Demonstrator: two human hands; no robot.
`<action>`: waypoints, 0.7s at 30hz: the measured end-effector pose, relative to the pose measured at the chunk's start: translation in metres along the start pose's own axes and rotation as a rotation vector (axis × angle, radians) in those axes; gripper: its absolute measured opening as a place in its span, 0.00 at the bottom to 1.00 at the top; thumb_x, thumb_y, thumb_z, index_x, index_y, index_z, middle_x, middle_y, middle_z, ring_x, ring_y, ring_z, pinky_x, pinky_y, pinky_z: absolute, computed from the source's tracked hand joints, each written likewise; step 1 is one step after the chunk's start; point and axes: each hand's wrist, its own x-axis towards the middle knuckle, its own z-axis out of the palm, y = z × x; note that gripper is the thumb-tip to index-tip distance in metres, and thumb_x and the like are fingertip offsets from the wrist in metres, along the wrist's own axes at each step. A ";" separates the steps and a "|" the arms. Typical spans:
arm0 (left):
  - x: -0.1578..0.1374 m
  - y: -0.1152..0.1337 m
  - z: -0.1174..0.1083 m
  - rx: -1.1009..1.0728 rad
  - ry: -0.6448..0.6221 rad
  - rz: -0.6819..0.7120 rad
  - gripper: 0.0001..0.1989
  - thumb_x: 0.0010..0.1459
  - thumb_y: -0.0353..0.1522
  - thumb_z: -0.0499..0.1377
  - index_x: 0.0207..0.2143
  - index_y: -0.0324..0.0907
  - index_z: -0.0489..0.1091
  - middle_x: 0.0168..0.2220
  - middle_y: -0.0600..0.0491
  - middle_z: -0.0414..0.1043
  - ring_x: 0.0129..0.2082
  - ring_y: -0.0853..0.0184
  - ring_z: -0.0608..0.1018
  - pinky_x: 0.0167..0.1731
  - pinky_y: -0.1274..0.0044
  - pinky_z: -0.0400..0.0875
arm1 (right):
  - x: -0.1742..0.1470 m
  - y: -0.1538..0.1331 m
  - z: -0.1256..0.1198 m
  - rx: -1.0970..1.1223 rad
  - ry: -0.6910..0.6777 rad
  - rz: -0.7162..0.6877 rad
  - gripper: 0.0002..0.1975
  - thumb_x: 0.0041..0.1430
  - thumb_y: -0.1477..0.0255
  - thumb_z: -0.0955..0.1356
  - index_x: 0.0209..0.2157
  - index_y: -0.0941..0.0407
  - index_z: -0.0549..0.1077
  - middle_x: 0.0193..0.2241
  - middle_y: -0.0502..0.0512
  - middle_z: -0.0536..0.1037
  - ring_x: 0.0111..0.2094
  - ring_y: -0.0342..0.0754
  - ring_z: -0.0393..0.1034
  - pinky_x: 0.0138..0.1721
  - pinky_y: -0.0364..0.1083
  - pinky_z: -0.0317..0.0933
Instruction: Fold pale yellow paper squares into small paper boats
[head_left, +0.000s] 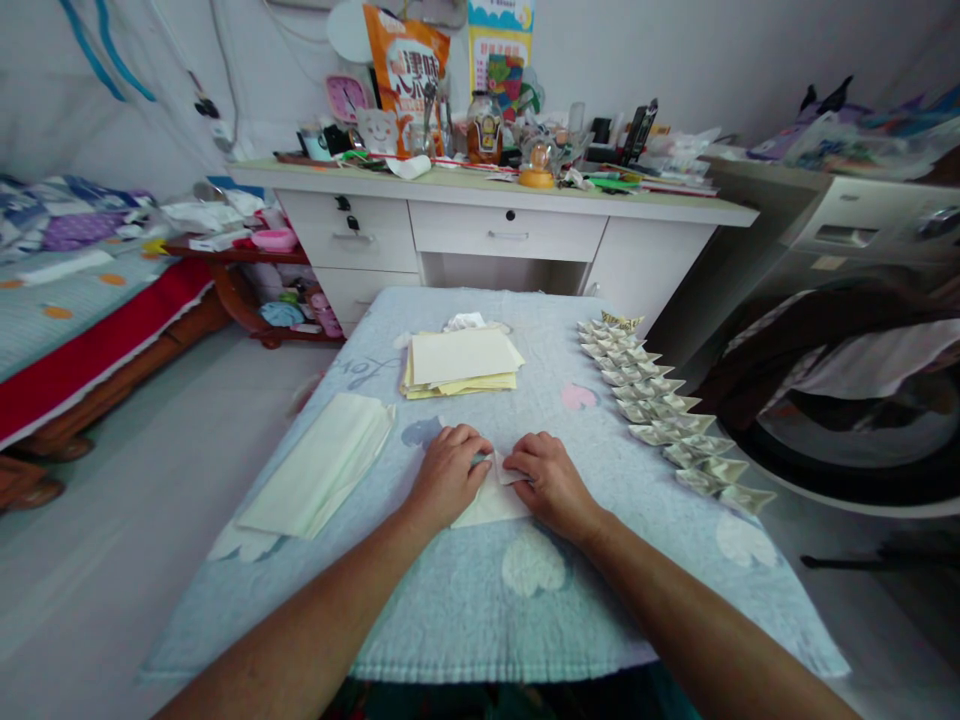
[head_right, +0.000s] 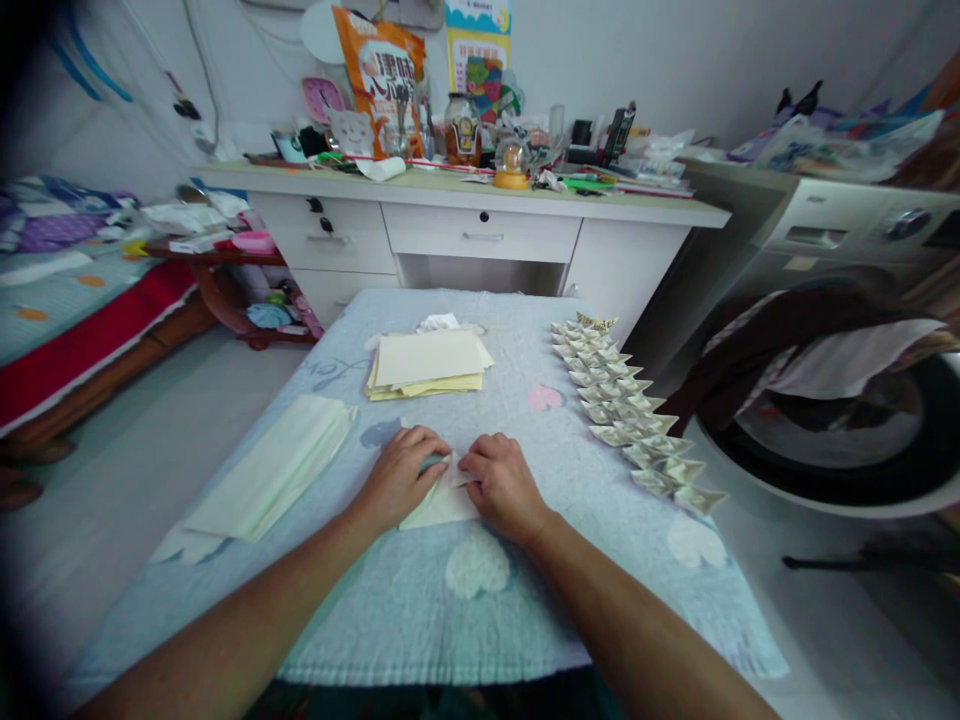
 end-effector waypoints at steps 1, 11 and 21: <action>0.000 0.000 0.000 0.001 0.002 -0.001 0.06 0.56 0.29 0.58 0.37 0.42 0.72 0.38 0.51 0.69 0.42 0.62 0.69 0.45 0.70 0.64 | -0.001 0.000 0.000 -0.020 -0.007 -0.023 0.11 0.52 0.80 0.68 0.37 0.55 0.76 0.37 0.54 0.73 0.40 0.50 0.62 0.43 0.48 0.53; 0.001 -0.001 0.000 0.001 -0.004 0.011 0.08 0.56 0.29 0.59 0.39 0.42 0.74 0.38 0.51 0.70 0.41 0.62 0.70 0.44 0.70 0.65 | -0.003 0.003 -0.002 -0.085 -0.004 -0.203 0.10 0.56 0.80 0.68 0.38 0.55 0.77 0.42 0.53 0.77 0.42 0.50 0.63 0.46 0.50 0.56; 0.001 -0.003 0.001 0.010 -0.001 0.009 0.10 0.55 0.29 0.60 0.41 0.43 0.74 0.38 0.51 0.71 0.42 0.62 0.71 0.44 0.70 0.65 | -0.004 0.004 -0.002 -0.159 0.008 -0.299 0.06 0.59 0.77 0.67 0.38 0.56 0.76 0.43 0.53 0.78 0.43 0.51 0.63 0.46 0.51 0.57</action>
